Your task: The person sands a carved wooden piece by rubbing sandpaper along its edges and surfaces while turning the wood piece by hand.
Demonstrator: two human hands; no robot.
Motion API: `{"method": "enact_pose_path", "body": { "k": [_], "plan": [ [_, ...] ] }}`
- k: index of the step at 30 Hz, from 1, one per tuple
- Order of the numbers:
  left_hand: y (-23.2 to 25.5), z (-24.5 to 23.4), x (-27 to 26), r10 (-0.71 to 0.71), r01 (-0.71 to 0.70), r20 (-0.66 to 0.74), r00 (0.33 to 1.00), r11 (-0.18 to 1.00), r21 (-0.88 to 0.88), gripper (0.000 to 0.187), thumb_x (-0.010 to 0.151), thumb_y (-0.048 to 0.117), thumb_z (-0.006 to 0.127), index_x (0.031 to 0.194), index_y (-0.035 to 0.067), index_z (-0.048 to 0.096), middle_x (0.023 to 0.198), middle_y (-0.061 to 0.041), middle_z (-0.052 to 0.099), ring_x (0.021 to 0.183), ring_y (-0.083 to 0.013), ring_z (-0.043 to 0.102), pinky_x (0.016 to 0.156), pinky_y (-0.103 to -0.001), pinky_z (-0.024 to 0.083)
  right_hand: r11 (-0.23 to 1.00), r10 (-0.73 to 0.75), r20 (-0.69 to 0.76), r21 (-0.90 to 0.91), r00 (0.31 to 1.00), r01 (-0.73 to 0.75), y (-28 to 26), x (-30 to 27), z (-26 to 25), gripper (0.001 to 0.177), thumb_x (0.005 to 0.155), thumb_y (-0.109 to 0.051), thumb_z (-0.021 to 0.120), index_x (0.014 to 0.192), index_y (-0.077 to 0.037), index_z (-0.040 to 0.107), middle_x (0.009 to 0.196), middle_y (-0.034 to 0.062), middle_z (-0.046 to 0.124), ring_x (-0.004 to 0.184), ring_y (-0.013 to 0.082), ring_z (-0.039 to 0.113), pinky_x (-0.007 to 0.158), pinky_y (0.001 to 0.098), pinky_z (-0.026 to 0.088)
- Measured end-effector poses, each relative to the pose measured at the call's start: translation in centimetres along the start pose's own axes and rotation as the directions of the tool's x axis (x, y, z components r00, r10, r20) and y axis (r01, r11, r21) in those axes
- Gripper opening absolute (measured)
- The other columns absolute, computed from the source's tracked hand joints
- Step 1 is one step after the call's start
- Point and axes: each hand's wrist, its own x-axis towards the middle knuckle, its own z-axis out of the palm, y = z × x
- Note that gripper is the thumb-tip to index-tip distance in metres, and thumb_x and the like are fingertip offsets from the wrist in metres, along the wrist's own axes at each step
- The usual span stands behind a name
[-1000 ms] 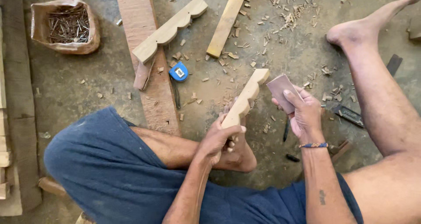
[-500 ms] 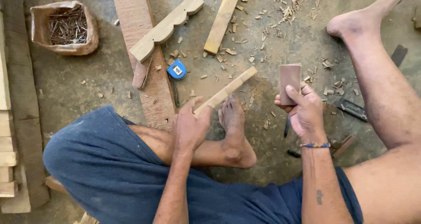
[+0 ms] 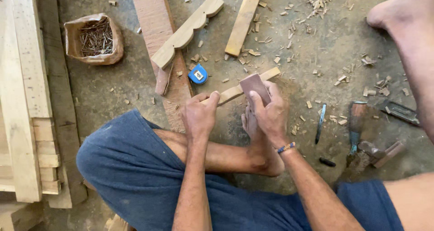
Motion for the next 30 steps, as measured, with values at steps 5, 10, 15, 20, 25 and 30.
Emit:
{"method": "enact_pose_path", "body": {
  "k": [5,10,15,20,25,30],
  "plan": [
    [-0.6,0.5,-0.5,0.041,-0.046,-0.049,0.998,0.993,-0.106,0.033,0.083,0.043,0.071,0.093,0.013,0.082,0.078,-0.017,0.075,0.074,-0.0300,0.076,0.070,-0.040,0.057,0.999,-0.013,0.087,-0.034,0.996,0.016,-1.3,0.3,1.2,0.030,0.099,-0.019,0.071,0.125,-0.005,0.063,0.103,0.0227,0.074,0.091,0.0416,0.073,0.072,0.0460,0.058],
    [-0.7,0.1,-0.6,0.021,-0.025,-0.029,0.999,0.991,-0.130,0.033,0.083,0.042,0.071,0.091,0.012,0.083,0.078,-0.017,0.075,0.075,-0.0301,0.076,0.071,-0.040,0.057,0.995,-0.103,0.017,0.009,0.995,0.103,-2.3,0.5,1.4,0.032,0.098,-0.018,0.068,0.126,-0.005,0.062,0.108,0.0250,0.072,0.098,0.0414,0.074,0.079,0.0458,0.059],
    [-1.1,0.2,-0.2,0.024,-0.021,0.013,1.000,0.983,-0.183,0.034,0.084,0.043,0.068,0.089,0.011,0.081,0.075,-0.017,0.074,0.070,-0.0306,0.075,0.070,-0.042,0.057,1.000,0.008,0.130,0.029,0.992,-0.011,-2.2,-0.3,1.0,0.031,0.102,-0.012,0.067,0.132,-0.005,0.064,0.114,0.0230,0.073,0.106,0.0389,0.073,0.081,0.0428,0.059],
    [-1.9,0.6,1.4,-0.077,0.077,0.068,0.995,0.997,0.001,0.037,0.089,0.045,0.070,0.087,0.010,0.082,0.083,-0.019,0.073,0.080,-0.0363,0.069,0.072,-0.046,0.052,1.000,0.019,0.305,0.004,0.952,-0.021,1.6,1.3,-4.6,0.045,0.087,-0.010,0.075,0.128,-0.004,0.058,0.107,0.0137,0.072,0.096,0.0244,0.073,0.079,0.0368,0.057],
    [-2.5,0.7,1.3,-0.120,0.133,0.106,0.987,0.983,-0.127,0.038,0.082,0.049,0.073,0.088,0.013,0.081,0.081,-0.014,0.077,0.079,-0.0290,0.074,0.075,-0.042,0.055,0.954,0.251,0.348,0.071,0.903,-0.293,3.4,2.2,-8.0,0.030,0.091,-0.003,0.079,0.115,-0.002,0.060,0.090,0.0095,0.068,0.080,0.0129,0.059,0.068,0.0308,0.047],
    [-3.0,0.7,0.8,-0.088,0.102,0.084,0.993,0.980,-0.173,0.038,0.080,0.050,0.075,0.093,0.014,0.080,0.085,-0.013,0.078,0.083,-0.0277,0.077,0.077,-0.040,0.056,0.902,-0.053,0.278,0.425,0.959,-0.073,3.3,2.1,-9.6,0.026,0.084,0.004,0.081,0.108,-0.001,0.073,0.111,0.0055,0.059,0.101,0.0140,0.059,0.091,0.0297,0.050]
  ]
}}
